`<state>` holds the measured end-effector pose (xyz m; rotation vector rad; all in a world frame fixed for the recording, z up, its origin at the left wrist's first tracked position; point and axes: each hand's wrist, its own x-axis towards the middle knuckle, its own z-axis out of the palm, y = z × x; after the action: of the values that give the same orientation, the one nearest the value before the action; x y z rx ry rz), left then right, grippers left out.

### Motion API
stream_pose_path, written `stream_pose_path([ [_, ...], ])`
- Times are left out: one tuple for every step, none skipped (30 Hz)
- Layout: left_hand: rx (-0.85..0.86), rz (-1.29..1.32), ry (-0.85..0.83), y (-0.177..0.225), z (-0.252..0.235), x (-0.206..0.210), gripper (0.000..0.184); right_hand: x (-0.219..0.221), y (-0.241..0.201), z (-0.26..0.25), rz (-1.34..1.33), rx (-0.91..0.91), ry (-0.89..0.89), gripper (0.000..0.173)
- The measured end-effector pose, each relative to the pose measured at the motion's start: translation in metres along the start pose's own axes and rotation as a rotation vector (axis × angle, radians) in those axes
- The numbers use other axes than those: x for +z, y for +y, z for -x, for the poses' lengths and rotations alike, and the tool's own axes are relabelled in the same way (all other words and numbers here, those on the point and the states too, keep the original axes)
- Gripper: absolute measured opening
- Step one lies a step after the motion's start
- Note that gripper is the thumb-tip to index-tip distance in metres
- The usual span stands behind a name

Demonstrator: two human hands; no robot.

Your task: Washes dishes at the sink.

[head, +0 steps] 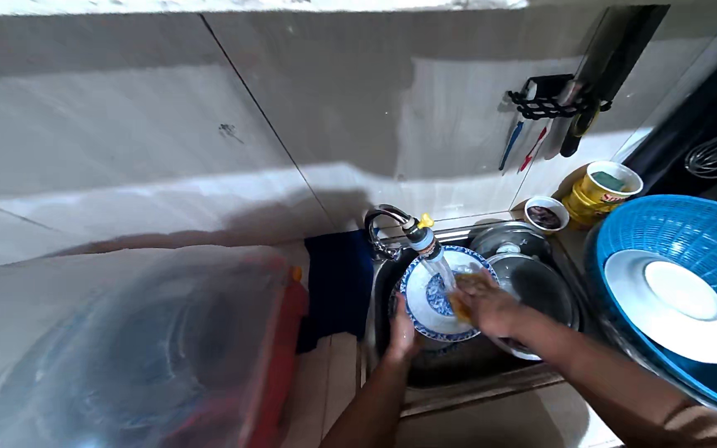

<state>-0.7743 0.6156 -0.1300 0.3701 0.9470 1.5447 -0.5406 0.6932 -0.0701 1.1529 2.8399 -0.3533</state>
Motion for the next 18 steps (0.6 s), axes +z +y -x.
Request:
stream_pose_path([
  [0.002, -0.027, 0.015, 0.001, 0.001, 0.003, 0.073, -0.005, 0.012, -0.002, 0.049, 0.049, 0.012, 0.078],
  [0.008, -0.069, 0.032, 0.002, 0.003, 0.006, 0.072, -0.005, 0.022, -0.009, 0.094, 0.087, 0.021, 0.078],
  [0.019, -0.095, 0.046, 0.003, 0.003, 0.007, 0.072, -0.002, 0.029, -0.019, 0.124, 0.115, 0.028, 0.081],
  [0.034, -0.102, 0.046, 0.002, 0.002, 0.007, 0.070, 0.003, 0.032, -0.031, 0.138, 0.130, 0.040, 0.085],
  [0.045, -0.105, 0.039, 0.002, 0.001, 0.006, 0.070, 0.009, 0.032, -0.044, 0.144, 0.134, 0.059, 0.089],
  [0.054, -0.110, 0.031, 0.002, 0.000, 0.004, 0.069, 0.014, 0.029, -0.058, 0.142, 0.134, 0.082, 0.091],
  [0.059, -0.116, 0.022, 0.000, -0.002, 0.002, 0.067, 0.018, 0.023, -0.069, 0.120, 0.137, 0.097, 0.094],
  [0.066, -0.120, 0.013, -0.001, -0.004, -0.001, 0.067, 0.020, 0.016, -0.079, 0.069, 0.143, 0.112, 0.097],
  [0.071, -0.122, 0.011, -0.003, -0.006, -0.003, 0.066, 0.021, 0.007, -0.086, -0.010, 0.142, 0.142, 0.097],
  [0.074, -0.125, 0.019, -0.004, -0.008, -0.005, 0.066, 0.021, -0.004, -0.090, -0.083, 0.131, 0.174, 0.091],
  [0.077, -0.127, 0.031, -0.005, -0.009, -0.005, 0.065, 0.021, -0.016, -0.093, -0.116, 0.107, 0.194, 0.085],
  [0.081, -0.126, 0.033, -0.006, -0.010, -0.006, 0.065, 0.026, -0.026, -0.096, -0.112, 0.074, 0.201, 0.082],
  [0.090, -0.127, 0.021, -0.006, -0.010, -0.006, 0.066, 0.032, -0.034, -0.098, -0.103, 0.037, 0.185, 0.084],
  [0.094, -0.129, -0.001, -0.006, -0.010, -0.007, 0.067, 0.035, -0.043, -0.096, -0.123, -0.011, 0.139, 0.088],
  [0.090, -0.130, -0.021, -0.006, -0.009, -0.007, 0.069, 0.035, -0.049, -0.092, -0.151, -0.060, 0.077, 0.089],
  [0.074, -0.133, -0.014, -0.004, -0.008, -0.006, 0.071, 0.035, -0.054, -0.085, -0.198, -0.115, 0.031, 0.084],
  [0.053, -0.142, 0.002, -0.003, -0.005, -0.004, 0.073, 0.037, -0.054, -0.076, -0.210, -0.161, -0.001, 0.077],
  [0.032, -0.148, 0.024, -0.002, -0.003, -0.003, 0.075, 0.038, -0.050, -0.065, -0.212, -0.202, -0.027, 0.071],
])
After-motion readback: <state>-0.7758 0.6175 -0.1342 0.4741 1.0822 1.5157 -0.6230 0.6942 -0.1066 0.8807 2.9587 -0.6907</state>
